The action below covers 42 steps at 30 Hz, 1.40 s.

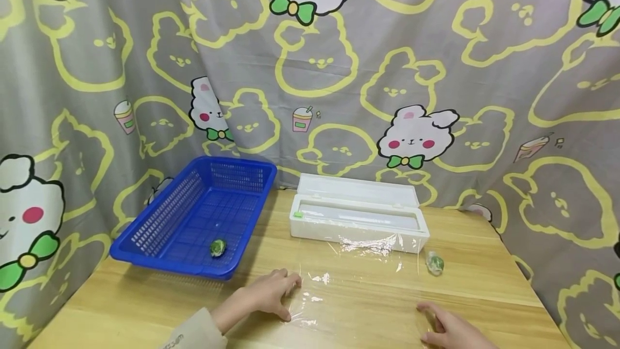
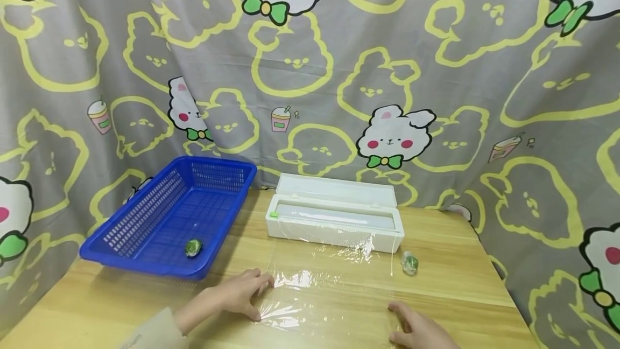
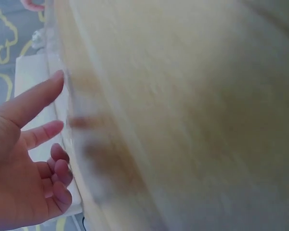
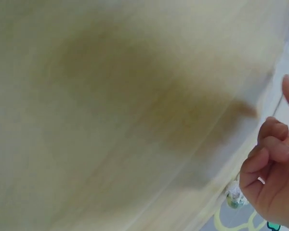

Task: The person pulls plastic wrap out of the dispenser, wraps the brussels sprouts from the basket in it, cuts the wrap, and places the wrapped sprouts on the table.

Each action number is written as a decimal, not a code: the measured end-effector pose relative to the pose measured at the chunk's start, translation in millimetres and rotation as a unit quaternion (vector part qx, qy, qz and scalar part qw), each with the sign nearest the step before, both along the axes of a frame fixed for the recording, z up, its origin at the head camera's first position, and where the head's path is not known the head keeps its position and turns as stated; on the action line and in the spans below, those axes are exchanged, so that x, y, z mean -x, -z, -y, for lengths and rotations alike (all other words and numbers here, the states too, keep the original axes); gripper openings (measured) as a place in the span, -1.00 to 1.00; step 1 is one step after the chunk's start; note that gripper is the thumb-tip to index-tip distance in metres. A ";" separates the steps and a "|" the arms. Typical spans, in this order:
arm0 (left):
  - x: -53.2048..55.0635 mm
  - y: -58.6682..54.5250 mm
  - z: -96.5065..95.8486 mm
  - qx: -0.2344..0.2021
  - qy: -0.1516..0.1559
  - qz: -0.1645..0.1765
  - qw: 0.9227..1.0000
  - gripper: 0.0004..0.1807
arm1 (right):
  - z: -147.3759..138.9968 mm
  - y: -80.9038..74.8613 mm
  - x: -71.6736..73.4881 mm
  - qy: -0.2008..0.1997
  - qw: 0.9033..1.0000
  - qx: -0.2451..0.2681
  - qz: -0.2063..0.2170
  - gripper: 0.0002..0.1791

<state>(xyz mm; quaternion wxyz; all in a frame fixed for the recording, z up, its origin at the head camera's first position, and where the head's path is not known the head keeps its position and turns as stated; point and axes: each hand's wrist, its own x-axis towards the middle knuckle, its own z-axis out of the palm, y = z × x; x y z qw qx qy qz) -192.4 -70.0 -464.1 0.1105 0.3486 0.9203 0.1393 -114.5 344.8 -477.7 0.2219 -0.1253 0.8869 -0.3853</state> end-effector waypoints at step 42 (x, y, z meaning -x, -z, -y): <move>6.2 -105.2 68.9 -0.210 0.047 0.026 0.976 -0.56 | -10.2 10.7 8.4 -0.064 0.996 -0.039 -0.054 -0.24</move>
